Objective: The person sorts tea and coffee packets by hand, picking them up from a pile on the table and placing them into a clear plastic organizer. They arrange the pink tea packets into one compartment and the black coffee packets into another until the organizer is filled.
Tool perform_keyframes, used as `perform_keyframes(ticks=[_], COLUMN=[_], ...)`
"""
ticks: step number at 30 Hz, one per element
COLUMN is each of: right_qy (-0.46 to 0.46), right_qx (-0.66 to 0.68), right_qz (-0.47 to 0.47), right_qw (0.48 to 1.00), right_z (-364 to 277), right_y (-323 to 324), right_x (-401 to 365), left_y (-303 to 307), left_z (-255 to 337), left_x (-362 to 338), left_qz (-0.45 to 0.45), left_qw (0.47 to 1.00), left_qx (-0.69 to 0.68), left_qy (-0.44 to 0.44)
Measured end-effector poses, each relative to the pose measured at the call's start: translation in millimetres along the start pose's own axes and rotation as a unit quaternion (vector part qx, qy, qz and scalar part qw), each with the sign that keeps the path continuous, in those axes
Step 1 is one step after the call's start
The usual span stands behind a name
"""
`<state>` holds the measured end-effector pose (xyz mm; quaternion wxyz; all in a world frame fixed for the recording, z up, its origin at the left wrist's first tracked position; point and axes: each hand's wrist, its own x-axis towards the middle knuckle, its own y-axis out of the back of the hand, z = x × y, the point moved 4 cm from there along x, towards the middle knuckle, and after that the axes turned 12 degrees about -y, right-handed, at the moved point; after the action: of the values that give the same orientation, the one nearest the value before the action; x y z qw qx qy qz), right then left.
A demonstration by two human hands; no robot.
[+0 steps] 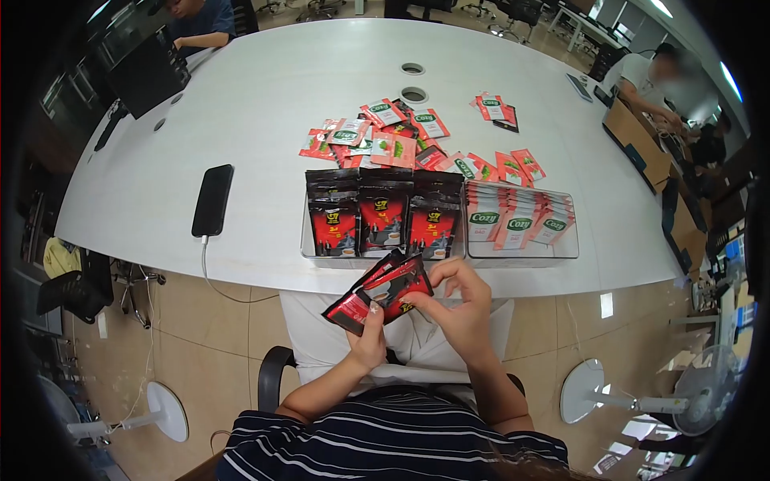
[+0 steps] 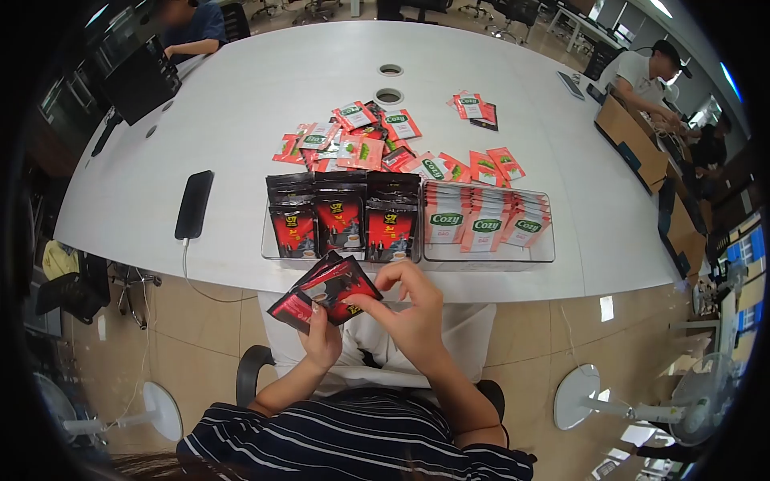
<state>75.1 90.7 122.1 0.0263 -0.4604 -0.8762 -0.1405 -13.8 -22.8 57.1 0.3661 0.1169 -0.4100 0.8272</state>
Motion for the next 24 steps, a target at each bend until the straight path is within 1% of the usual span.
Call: perform_keyframes(ticks=[1,2,4,5,6,7,8,9,11,12,13,14,15,16,18,19,21,22,24], right_qy=[-0.038,-0.077,-0.053,-0.041,-0.040,-0.039,-0.038,-0.013,0.019,0.047,0.075,0.073,0.078,0.082,0.070,0.064,0.120,0.147,0.163], right_qx=[0.031,0.063,0.088,0.101,0.133,0.165,0.198,0.164,0.098,0.048,-0.002,0.023,0.022,0.022,-0.042,-0.074,-0.171,-0.216,-0.323], right_qz=[-0.029,-0.058,-0.035,-0.024,-0.009,0.007,0.023,0.054,0.084,0.085,0.084,0.108,0.099,0.091,0.057,0.040,-0.031,-0.068,-0.123], right_qw=[0.998,0.993,0.994,0.994,0.990,0.985,0.979,0.985,0.991,0.994,0.994,0.991,0.992,0.992,0.995,0.994,0.977,0.963,0.924], right_z=[8,13,9,6,3,0,-3,-5,-8,-15,-27,-41,-50,-55,-61,-62,-67,-67,-63], right_y=[0,-1,2,4,7,11,17,27,48,59,66,69,71,73,67,63,40,26,-2], right_x=[-3,-5,-3,-1,1,3,6,10,19,25,31,37,44,51,65,72,84,87,91], left_y=[0,1,4,4,8,10,18,27,48,55,65,75,85,79,79,83,97,102,109], left_z=[-2,-4,-6,-2,0,8,10,13,24,35,40,42,43,48,43,37,26,24,21], left_x=[2,2,1,5,6,14,22,29,45,58,67,75,85,95,109,113,119,120,118], left_qz=[-0.015,-0.010,-0.001,0.009,0.020,-0.009,0.034,0.079,0.164,0.133,0.159,0.185,0.174,0.170,0.182,0.164,0.129,0.147,0.181], left_qw=[1.000,1.000,0.998,0.998,0.995,0.995,0.989,0.979,0.945,0.943,0.929,0.912,0.900,0.882,0.890,0.906,0.933,0.951,0.973], left_qx=[-0.009,0.013,0.061,0.056,0.082,0.048,0.079,0.112,0.233,0.258,0.286,0.313,0.351,0.379,0.364,0.344,0.303,0.246,0.131], left_qy=[0.003,0.005,0.011,-0.019,-0.045,-0.087,-0.119,-0.148,-0.162,-0.161,-0.175,-0.188,-0.192,-0.223,-0.205,-0.185,-0.146,-0.115,-0.053])
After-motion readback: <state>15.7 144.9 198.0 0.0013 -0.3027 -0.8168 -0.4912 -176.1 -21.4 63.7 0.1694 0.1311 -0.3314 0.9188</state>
